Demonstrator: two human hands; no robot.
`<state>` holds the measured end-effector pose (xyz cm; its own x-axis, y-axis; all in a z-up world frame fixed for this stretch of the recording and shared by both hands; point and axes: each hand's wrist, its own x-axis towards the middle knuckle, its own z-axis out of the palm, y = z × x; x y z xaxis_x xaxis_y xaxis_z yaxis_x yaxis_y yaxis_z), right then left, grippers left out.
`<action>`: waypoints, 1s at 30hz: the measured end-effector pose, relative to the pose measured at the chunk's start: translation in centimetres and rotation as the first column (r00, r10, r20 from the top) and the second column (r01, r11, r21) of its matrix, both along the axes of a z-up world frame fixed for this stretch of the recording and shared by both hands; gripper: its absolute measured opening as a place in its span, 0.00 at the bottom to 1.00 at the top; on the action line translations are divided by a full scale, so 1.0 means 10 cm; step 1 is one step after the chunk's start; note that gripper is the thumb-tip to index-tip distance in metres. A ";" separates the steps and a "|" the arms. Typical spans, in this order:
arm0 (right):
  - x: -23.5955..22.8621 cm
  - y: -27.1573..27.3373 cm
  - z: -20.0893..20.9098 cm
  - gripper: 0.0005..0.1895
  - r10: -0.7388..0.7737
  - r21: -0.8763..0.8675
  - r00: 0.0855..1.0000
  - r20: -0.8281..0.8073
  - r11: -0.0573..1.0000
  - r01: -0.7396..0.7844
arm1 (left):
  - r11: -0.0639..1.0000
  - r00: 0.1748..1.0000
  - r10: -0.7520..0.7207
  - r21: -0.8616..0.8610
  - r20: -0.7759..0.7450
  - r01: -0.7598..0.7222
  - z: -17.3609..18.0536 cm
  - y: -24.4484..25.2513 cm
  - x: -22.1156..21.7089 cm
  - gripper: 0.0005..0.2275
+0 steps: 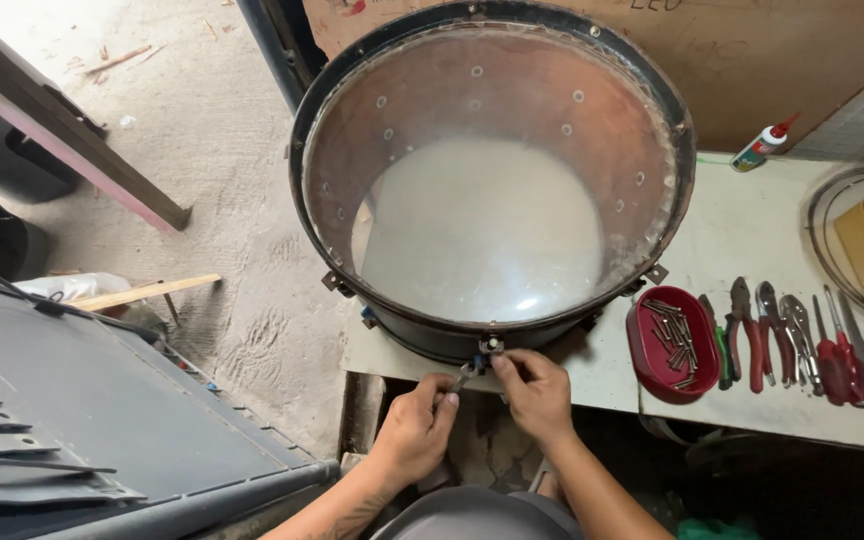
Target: The person organizes tools on a table, then attaches a drumhead to a drum shell using bolts and a wrench. They tighten the bolts around the rim to secure the drumhead in place.
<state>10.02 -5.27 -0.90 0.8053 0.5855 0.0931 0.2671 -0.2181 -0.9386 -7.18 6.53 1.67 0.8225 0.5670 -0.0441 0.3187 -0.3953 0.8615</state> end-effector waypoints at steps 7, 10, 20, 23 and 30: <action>0.12 -0.12 0.00 0.17 0.098 -0.022 0.995 -0.025 0.995 -0.098 | 0.933 0.979 0.133 -0.313 -0.153 -0.175 0.53 -0.26 0.26 0.08; 0.22 -0.02 -0.03 0.13 0.132 -0.015 0.968 -0.214 0.990 -0.138 | 0.773 0.953 0.304 -0.581 -0.013 -0.255 0.55 -0.39 0.43 0.07; 0.53 0.03 -0.33 0.16 0.399 0.127 0.832 -0.386 0.916 -0.380 | 0.382 0.811 0.584 -0.867 -0.041 -0.319 0.68 -0.79 0.89 0.09; 0.56 0.08 -0.53 0.03 0.430 0.212 0.770 -0.472 0.903 -0.374 | 0.338 0.778 0.627 -0.880 -0.054 -0.334 0.75 -0.84 0.99 0.08; 0.61 0.10 -0.67 0.04 0.429 0.194 0.779 -0.457 0.903 -0.384 | 0.272 0.753 0.650 -0.893 -0.104 -0.358 0.79 -0.87 1.07 0.08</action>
<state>16.15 -4.23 -7.63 0.4489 0.8765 -0.1742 -0.1739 -0.1055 -0.9791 3.56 -2.22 9.53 0.4405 0.6577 -0.6111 -0.0942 0.7108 0.6971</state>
